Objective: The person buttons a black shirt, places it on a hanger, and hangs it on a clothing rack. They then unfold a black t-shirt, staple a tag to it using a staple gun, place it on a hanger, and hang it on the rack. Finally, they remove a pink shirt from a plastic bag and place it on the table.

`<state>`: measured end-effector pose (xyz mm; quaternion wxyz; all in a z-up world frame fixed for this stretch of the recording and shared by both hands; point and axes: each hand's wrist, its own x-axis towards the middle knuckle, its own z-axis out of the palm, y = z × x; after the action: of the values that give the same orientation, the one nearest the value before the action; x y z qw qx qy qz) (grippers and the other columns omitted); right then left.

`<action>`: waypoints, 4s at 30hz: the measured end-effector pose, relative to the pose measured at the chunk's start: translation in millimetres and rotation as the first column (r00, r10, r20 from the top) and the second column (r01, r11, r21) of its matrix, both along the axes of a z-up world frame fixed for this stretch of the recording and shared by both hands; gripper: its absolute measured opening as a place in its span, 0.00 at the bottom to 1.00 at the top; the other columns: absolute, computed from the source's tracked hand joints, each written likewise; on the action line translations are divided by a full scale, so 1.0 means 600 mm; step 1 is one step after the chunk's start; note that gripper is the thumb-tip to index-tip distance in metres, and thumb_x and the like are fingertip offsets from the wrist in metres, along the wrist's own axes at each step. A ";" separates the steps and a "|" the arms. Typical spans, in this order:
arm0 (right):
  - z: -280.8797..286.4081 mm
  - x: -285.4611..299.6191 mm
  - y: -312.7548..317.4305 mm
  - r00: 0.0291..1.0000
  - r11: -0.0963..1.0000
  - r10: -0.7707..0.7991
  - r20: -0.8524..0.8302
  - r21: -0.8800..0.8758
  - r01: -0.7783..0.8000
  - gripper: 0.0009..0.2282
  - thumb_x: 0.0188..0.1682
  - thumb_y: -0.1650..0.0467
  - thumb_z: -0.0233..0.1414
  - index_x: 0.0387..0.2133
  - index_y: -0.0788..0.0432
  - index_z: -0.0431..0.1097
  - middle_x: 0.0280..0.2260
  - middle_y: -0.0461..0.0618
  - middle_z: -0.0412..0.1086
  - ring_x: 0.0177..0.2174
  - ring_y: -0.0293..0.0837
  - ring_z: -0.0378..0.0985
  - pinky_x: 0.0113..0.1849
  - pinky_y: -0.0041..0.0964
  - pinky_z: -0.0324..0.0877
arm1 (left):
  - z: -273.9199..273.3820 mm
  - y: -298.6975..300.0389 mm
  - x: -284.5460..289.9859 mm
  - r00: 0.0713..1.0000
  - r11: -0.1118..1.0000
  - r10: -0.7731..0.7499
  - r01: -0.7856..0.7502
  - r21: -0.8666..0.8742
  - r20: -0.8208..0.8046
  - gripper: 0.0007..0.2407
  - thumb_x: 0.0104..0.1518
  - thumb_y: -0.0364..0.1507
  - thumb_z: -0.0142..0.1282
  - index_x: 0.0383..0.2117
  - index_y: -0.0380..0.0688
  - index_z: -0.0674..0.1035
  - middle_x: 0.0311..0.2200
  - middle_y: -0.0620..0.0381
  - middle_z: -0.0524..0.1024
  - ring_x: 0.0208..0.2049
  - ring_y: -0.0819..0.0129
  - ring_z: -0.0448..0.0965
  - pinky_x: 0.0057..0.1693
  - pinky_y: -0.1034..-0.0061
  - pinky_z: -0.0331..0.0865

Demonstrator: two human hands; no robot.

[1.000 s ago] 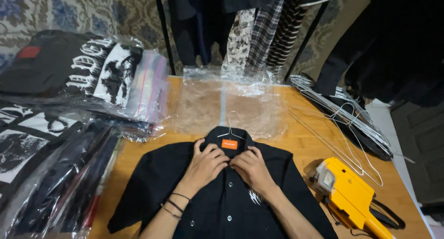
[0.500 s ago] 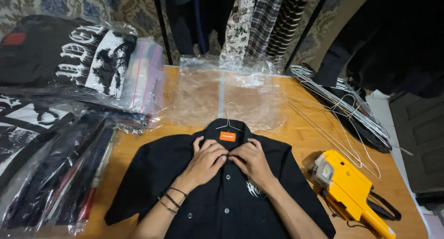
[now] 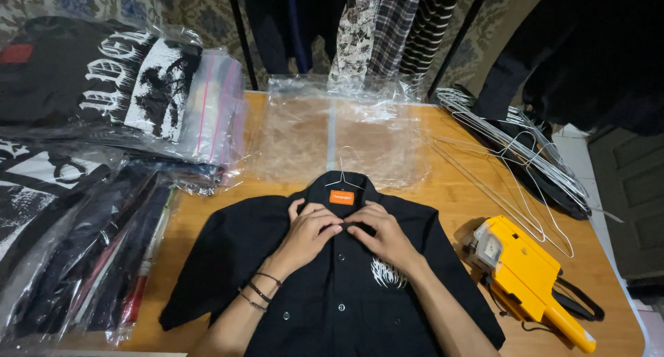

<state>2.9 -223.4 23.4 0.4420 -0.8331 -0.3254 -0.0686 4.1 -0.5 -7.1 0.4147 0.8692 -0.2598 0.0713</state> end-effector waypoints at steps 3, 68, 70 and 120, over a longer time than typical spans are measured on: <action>-0.003 0.002 0.000 1.000 1.000 0.002 0.003 -0.004 -0.002 0.08 0.47 0.72 0.59 0.38 0.63 0.77 0.36 0.52 0.79 0.40 0.48 0.81 0.58 0.48 0.62 | -0.007 0.001 0.003 1.000 1.000 0.001 -0.001 0.010 0.021 0.07 0.57 0.33 0.59 0.34 0.46 0.85 0.36 0.62 0.83 0.49 0.67 0.74 0.67 0.50 0.40; -0.015 -0.005 0.004 0.967 0.979 -0.200 0.159 0.001 0.202 0.05 0.50 0.72 0.55 0.37 0.60 0.76 0.37 0.49 0.76 0.43 0.48 0.77 0.57 0.52 0.56 | 0.051 0.010 -0.017 0.966 0.997 0.050 -0.065 0.051 0.252 0.09 0.59 0.30 0.54 0.43 0.46 0.80 0.38 0.61 0.77 0.50 0.63 0.72 0.64 0.49 0.47; -0.017 -0.005 0.007 0.968 0.977 -0.208 0.143 -0.020 0.213 0.05 0.52 0.72 0.53 0.37 0.60 0.76 0.37 0.49 0.75 0.43 0.48 0.77 0.58 0.52 0.56 | 0.039 0.007 -0.014 0.967 0.990 0.080 -0.105 0.092 0.242 0.07 0.61 0.30 0.52 0.41 0.50 0.82 0.40 0.62 0.77 0.52 0.63 0.72 0.65 0.48 0.46; 0.025 -0.016 0.007 0.843 0.869 -0.486 0.228 0.025 0.494 0.19 0.51 0.67 0.53 0.54 0.63 0.68 0.58 0.63 0.63 0.57 0.63 0.63 0.59 0.57 0.55 | 0.052 0.043 -0.008 0.834 0.972 0.222 -0.232 -0.043 0.506 0.11 0.50 0.20 0.60 0.40 0.40 0.76 0.40 0.51 0.78 0.43 0.52 0.77 0.52 0.61 0.68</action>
<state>-6.6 -219.0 38.2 0.3548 -0.8828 -0.1512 -0.2682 -0.7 25.0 23.9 0.3117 0.8484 -0.2553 0.3433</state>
